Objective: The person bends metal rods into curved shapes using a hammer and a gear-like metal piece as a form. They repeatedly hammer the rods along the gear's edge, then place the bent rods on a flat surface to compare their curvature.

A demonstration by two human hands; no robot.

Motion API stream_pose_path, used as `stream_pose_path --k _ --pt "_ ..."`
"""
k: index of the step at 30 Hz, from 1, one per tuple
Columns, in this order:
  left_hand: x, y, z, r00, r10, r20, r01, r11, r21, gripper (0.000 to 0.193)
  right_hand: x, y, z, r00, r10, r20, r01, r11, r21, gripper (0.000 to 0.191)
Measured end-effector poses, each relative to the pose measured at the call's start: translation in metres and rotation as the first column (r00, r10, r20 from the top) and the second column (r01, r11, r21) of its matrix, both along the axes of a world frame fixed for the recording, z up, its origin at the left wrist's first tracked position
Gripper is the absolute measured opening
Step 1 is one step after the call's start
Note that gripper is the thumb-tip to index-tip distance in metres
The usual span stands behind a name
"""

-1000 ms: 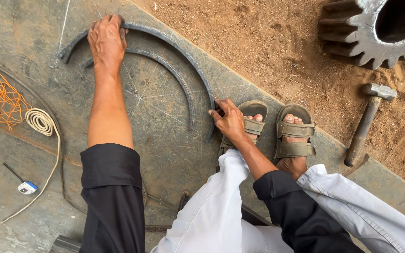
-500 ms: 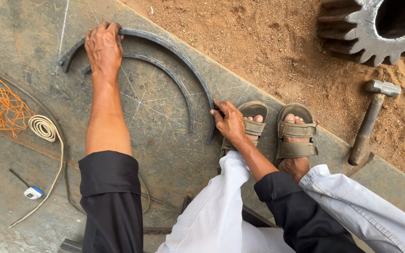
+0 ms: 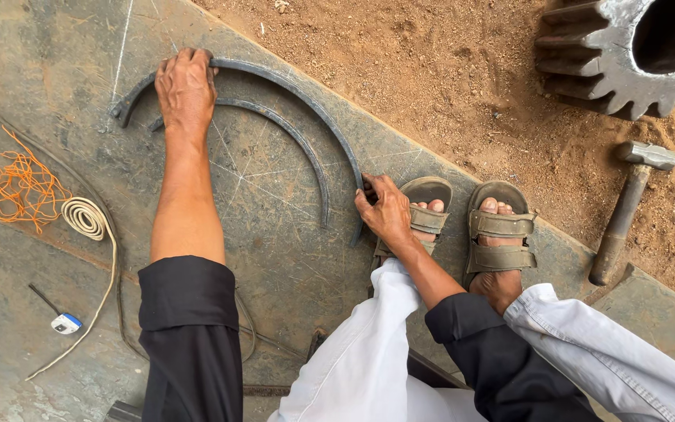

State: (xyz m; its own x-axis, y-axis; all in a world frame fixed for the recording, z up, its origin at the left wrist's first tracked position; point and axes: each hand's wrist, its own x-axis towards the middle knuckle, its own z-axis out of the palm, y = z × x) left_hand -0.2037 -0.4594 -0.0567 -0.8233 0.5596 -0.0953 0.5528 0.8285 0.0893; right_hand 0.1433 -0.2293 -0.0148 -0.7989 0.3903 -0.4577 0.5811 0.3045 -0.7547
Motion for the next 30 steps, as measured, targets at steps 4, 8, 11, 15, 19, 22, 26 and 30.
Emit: stream_pose_path --k 4,8,11,15,19,22,26,30 --pt "0.002 0.006 0.012 1.000 0.018 0.016 -0.018 1.000 0.000 0.012 0.001 0.001 0.000 1.000 -0.003 -0.017 0.003 1.000 0.008 0.041" --pt "0.003 0.008 0.019 1.000 0.003 0.008 -0.003 1.000 0.023 0.012 0.002 0.003 0.000 0.999 0.007 -0.036 -0.006 1.000 0.011 0.039" --pt "0.003 0.009 0.020 1.000 0.003 0.008 -0.003 1.000 0.026 0.012 0.003 0.003 0.000 0.999 0.010 -0.046 -0.010 1.000 0.012 0.039" --pt "0.001 0.008 0.018 1.000 0.011 0.023 -0.012 0.999 0.042 0.012 0.004 0.003 -0.001 1.000 0.011 -0.013 -0.011 1.000 -0.004 0.040" --pt "0.001 0.008 0.014 0.997 0.056 0.059 -0.058 0.998 0.026 0.009 0.003 0.004 -0.003 1.000 0.024 -0.019 -0.025 1.000 -0.020 0.040" --pt "0.001 0.008 0.014 0.998 0.046 0.034 -0.047 0.998 0.035 0.010 0.003 0.005 -0.002 0.999 0.031 -0.012 -0.031 0.999 -0.012 0.040" --pt "0.001 0.008 0.016 0.999 0.030 0.013 -0.031 0.998 0.048 0.009 0.001 0.006 0.001 1.000 0.022 -0.004 -0.022 0.999 -0.033 0.041" --pt "-0.002 0.008 0.019 1.000 0.004 0.030 -0.007 0.995 0.104 0.011 0.000 0.006 0.004 0.999 0.039 -0.037 -0.039 0.999 0.019 0.039"
